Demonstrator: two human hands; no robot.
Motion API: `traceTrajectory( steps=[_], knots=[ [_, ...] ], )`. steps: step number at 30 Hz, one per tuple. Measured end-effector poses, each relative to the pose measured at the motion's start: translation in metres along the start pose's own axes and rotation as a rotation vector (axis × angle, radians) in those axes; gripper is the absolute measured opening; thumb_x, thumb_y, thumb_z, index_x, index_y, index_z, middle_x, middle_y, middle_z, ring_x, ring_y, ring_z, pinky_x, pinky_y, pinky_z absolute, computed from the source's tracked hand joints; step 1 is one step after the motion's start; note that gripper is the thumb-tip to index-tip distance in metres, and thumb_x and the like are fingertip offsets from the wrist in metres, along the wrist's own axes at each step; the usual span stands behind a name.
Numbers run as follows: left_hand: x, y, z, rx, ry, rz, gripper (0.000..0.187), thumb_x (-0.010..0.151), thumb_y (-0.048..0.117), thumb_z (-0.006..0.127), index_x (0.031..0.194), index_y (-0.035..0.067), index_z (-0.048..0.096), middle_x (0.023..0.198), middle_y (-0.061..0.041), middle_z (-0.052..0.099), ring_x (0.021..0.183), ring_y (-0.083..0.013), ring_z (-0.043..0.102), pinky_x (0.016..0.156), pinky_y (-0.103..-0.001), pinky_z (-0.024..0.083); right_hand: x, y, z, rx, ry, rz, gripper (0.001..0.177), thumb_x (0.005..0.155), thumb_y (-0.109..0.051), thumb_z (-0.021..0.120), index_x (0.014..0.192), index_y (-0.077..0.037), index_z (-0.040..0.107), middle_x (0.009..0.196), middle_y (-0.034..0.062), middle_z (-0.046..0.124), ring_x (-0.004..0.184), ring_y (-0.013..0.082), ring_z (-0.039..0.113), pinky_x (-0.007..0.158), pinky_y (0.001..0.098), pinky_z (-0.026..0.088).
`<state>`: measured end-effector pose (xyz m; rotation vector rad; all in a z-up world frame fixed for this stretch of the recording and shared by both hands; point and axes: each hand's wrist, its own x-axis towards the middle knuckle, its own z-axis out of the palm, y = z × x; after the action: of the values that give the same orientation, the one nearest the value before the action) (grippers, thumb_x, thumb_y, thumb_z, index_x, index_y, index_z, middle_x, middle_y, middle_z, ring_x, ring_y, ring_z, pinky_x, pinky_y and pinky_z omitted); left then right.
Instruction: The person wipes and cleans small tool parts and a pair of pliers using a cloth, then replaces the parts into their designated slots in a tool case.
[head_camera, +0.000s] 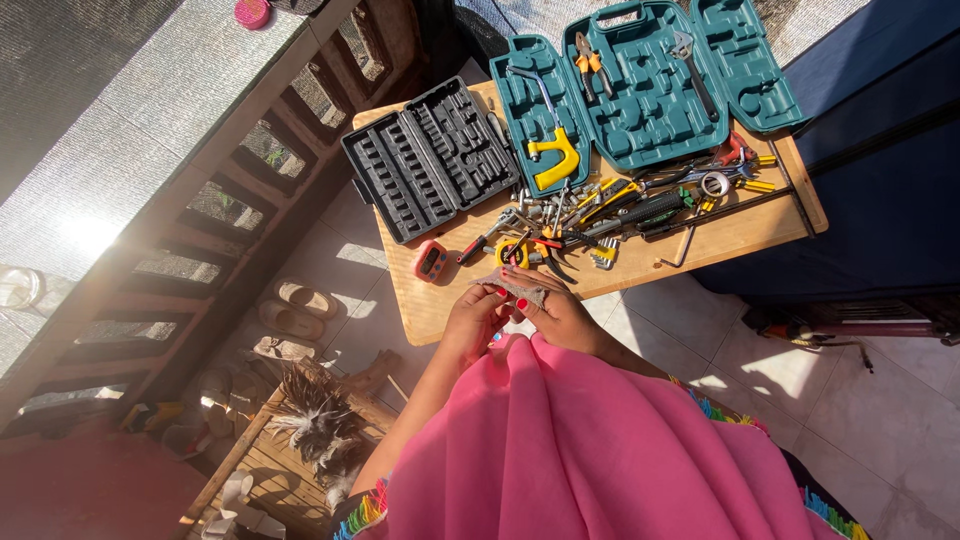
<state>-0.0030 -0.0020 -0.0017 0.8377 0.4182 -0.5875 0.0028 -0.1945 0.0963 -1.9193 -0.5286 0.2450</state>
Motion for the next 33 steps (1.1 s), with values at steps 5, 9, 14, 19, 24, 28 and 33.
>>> traceTrajectory(
  steps=[5, 9, 14, 19, 24, 28, 33],
  knots=[
    [0.002, 0.002, 0.002, -0.006, 0.051, -0.009, 0.009, 0.098, 0.01, 0.058, 0.104, 0.006, 0.063, 0.101, -0.005, 0.071, 0.087, -0.0136, 0.068, 0.084, -0.03, 0.056, -0.003, 0.004, 0.003, -0.09, -0.032, -0.055, 0.044, 0.102, -0.013, 0.055, 0.146, -0.007, 0.057, 0.15, 0.014, 0.058, 0.145, 0.0299, 0.048, 0.12, 0.0427, 0.032],
    [0.002, 0.0, 0.001, -0.01, -0.022, 0.005, 0.007, 0.099, 0.01, 0.058, 0.103, 0.005, 0.061, 0.102, -0.008, 0.071, 0.089, -0.0173, 0.068, 0.083, -0.031, 0.055, -0.002, 0.004, 0.0, -0.097, 0.0, -0.033, 0.044, 0.103, -0.014, 0.054, 0.147, -0.007, 0.056, 0.15, 0.0139, 0.056, 0.144, 0.0288, 0.047, 0.12, 0.0434, 0.031],
    [0.0, 0.006, 0.005, -0.003, 0.01, 0.005, 0.01, 0.099, 0.009, 0.058, 0.106, 0.006, 0.063, 0.103, -0.005, 0.07, 0.088, -0.0146, 0.066, 0.082, -0.03, 0.054, -0.002, 0.006, 0.003, -0.098, -0.015, -0.055, 0.042, 0.104, -0.014, 0.055, 0.146, -0.007, 0.057, 0.148, 0.0115, 0.061, 0.145, 0.029, 0.048, 0.121, 0.0439, 0.032],
    [-0.001, 0.007, 0.006, -0.022, 0.017, -0.013, 0.011, 0.097, 0.01, 0.057, 0.105, 0.007, 0.064, 0.102, -0.004, 0.072, 0.088, -0.0145, 0.067, 0.082, -0.029, 0.055, 0.0, 0.006, 0.001, -0.081, 0.006, -0.038, 0.045, 0.102, -0.014, 0.055, 0.146, -0.006, 0.056, 0.15, 0.0133, 0.057, 0.144, 0.0289, 0.048, 0.12, 0.0432, 0.033],
    [0.004, 0.001, -0.002, 0.003, 0.004, 0.013, 0.005, 0.1, 0.01, 0.059, 0.102, 0.006, 0.061, 0.1, -0.006, 0.07, 0.087, -0.0142, 0.066, 0.081, -0.03, 0.054, 0.001, 0.01, 0.003, -0.112, 0.028, -0.039, 0.045, 0.102, -0.015, 0.054, 0.147, -0.006, 0.054, 0.151, 0.0134, 0.056, 0.143, 0.0285, 0.049, 0.119, 0.0432, 0.033],
    [0.006, 0.002, -0.001, -0.062, 0.061, -0.01, 0.007, 0.1, 0.011, 0.057, 0.104, 0.007, 0.061, 0.102, -0.005, 0.071, 0.087, -0.0136, 0.065, 0.081, -0.03, 0.054, -0.001, 0.013, 0.005, -0.163, -0.029, -0.066, 0.045, 0.103, -0.015, 0.056, 0.147, -0.006, 0.056, 0.15, 0.0139, 0.058, 0.144, 0.0304, 0.047, 0.119, 0.0447, 0.031],
    [0.0, 0.002, 0.006, -0.007, -0.052, 0.018, 0.014, 0.099, 0.008, 0.057, 0.111, 0.004, 0.063, 0.104, -0.003, 0.07, 0.09, -0.014, 0.067, 0.084, -0.028, 0.054, 0.002, 0.014, 0.001, -0.155, 0.019, -0.076, 0.045, 0.103, -0.018, 0.056, 0.147, -0.006, 0.055, 0.15, 0.0141, 0.056, 0.145, 0.0292, 0.048, 0.12, 0.0424, 0.033]
  ],
)
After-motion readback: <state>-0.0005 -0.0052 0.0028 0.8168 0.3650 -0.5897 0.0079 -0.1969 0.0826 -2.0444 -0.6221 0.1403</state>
